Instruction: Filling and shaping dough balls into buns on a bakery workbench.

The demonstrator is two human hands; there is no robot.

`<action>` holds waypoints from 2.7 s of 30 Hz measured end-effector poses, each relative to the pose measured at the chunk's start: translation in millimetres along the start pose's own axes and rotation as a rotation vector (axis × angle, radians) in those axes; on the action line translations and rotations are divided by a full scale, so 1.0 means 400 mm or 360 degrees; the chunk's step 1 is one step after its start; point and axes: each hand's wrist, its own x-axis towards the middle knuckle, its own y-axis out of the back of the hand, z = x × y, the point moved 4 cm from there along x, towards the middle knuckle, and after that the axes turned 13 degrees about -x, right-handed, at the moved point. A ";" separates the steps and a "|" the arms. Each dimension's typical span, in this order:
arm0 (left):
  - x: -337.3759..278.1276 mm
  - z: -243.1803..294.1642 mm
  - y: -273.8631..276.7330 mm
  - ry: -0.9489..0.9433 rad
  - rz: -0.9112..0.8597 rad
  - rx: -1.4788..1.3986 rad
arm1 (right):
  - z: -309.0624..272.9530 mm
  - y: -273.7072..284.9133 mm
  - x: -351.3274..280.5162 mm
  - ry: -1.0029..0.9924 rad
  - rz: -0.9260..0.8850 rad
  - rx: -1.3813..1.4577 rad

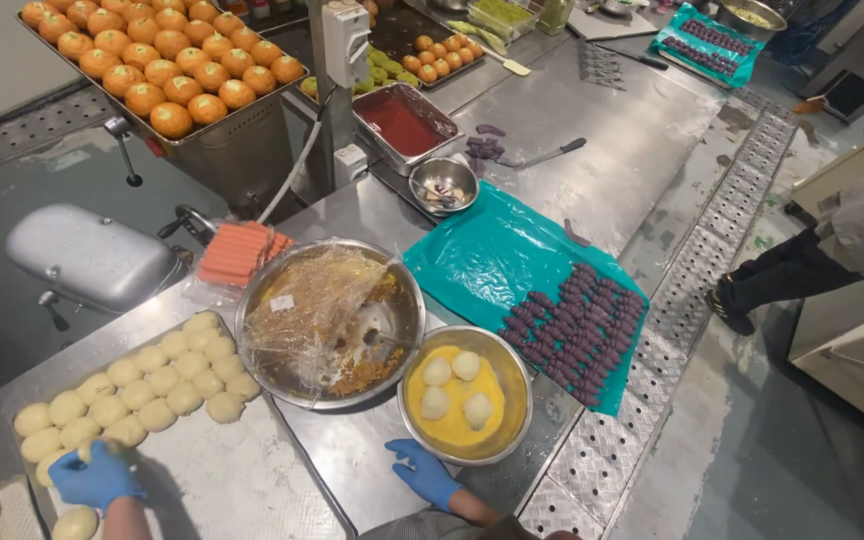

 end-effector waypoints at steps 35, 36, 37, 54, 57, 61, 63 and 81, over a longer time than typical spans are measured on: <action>-1.008 0.450 -0.185 -0.0731 -0.2716 0.0412 | -0.049 -0.038 -0.060 0.0652 -0.0034 -0.0891; -1.001 0.475 -0.185 -0.0722 -0.2674 0.0356 | -0.027 -0.040 -0.045 0.0421 -0.0214 -0.0860; -0.992 0.464 -0.183 -0.0720 -0.2666 0.0351 | -0.040 -0.031 -0.057 0.0426 -0.0217 -0.0869; -0.943 0.399 -0.248 -0.0821 -0.2614 0.0482 | -0.059 -0.040 -0.004 0.0459 0.0137 -0.0846; -0.951 0.399 -0.285 -0.0798 -0.2608 0.0585 | -0.068 -0.049 0.028 0.0478 0.0185 -0.0961; -0.954 0.407 -0.251 -0.0826 -0.2551 0.0643 | -0.124 -0.001 -0.004 0.0274 0.0103 -0.0922; -0.955 0.393 -0.278 -0.0862 -0.2588 0.0836 | -0.050 -0.054 -0.007 0.0504 0.0182 -0.0970; -1.016 0.406 -0.040 -0.1138 -0.2523 0.0834 | -0.040 -0.118 -0.163 0.0346 0.0026 -0.1206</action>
